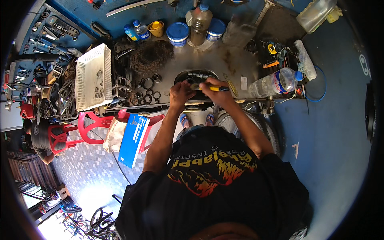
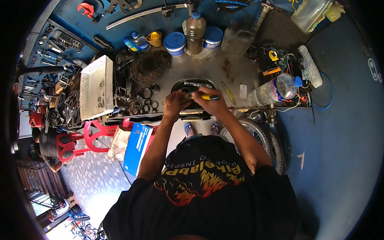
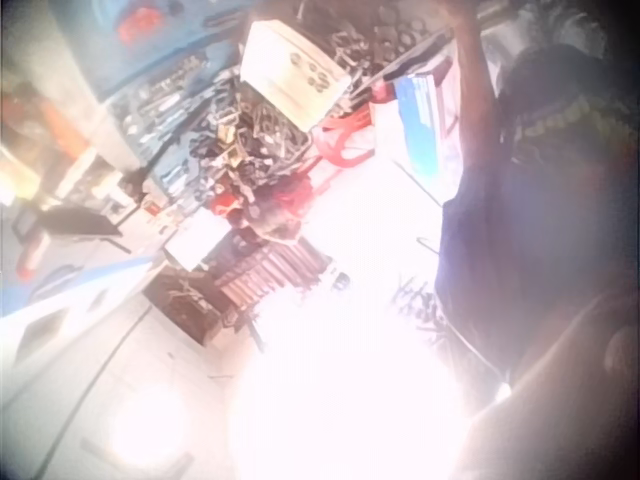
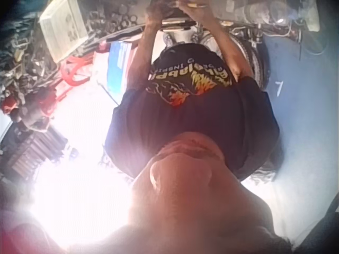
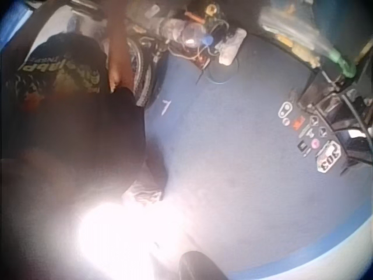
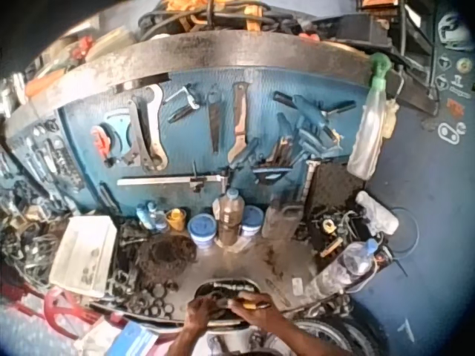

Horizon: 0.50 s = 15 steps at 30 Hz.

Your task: The person scrubs small mechanical parts in a metal tray using a yellow-handled brush and liquid from a bottle. They repeatedly dip the brush into the tray, scrub the parts, and occasionally pour more liquid onto the parts. The person places cleaned parts into a white basket on the workbench.

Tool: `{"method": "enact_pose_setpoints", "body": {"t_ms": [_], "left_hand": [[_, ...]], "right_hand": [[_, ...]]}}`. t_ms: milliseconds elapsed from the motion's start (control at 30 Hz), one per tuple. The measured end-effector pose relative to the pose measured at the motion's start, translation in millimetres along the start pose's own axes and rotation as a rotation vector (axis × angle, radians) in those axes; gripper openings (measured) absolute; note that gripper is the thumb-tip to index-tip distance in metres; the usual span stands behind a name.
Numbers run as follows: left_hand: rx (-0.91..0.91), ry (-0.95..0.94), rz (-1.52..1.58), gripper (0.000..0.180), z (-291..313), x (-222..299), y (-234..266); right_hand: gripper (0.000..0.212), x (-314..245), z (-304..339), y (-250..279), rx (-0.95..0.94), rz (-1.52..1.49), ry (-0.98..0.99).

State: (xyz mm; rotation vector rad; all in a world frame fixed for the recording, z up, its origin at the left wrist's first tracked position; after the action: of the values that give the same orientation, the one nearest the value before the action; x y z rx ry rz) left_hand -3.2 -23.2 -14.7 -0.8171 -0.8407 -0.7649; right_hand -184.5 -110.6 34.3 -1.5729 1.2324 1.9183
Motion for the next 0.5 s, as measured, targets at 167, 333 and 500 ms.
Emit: {"method": "enact_pose_setpoints", "body": {"t_ms": [167, 333, 500], "left_hand": [[-0.003, 0.017, -0.015, 0.036, -2.0, -2.3, -5.9], [-0.003, 0.047, -0.054, 0.038, -1.2, -3.4, -6.9], [0.048, 0.063, -0.025, 0.038, -2.2, -3.2, -7.8]], "right_hand": [[0.022, -8.6, 0.7, 3.3, 0.047, 0.107, 0.2], [0.019, -6.9, 4.1, 2.3, 0.026, 0.03, 0.337], [0.019, -8.7, 6.1, 4.9, 0.003, 0.067, 0.323]]}}
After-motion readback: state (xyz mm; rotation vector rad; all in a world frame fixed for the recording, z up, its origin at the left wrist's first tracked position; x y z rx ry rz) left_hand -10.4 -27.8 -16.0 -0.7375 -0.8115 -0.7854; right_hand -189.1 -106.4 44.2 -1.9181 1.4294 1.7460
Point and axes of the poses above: each hand's wrist, its own z-axis away from the middle knuckle, its own y-axis out of the back of the hand, x = y × z, the point moved 1 cm from there along -z, towards the middle knuckle, and after that the axes turned 3 degrees about -x, right-handed, at the moved point
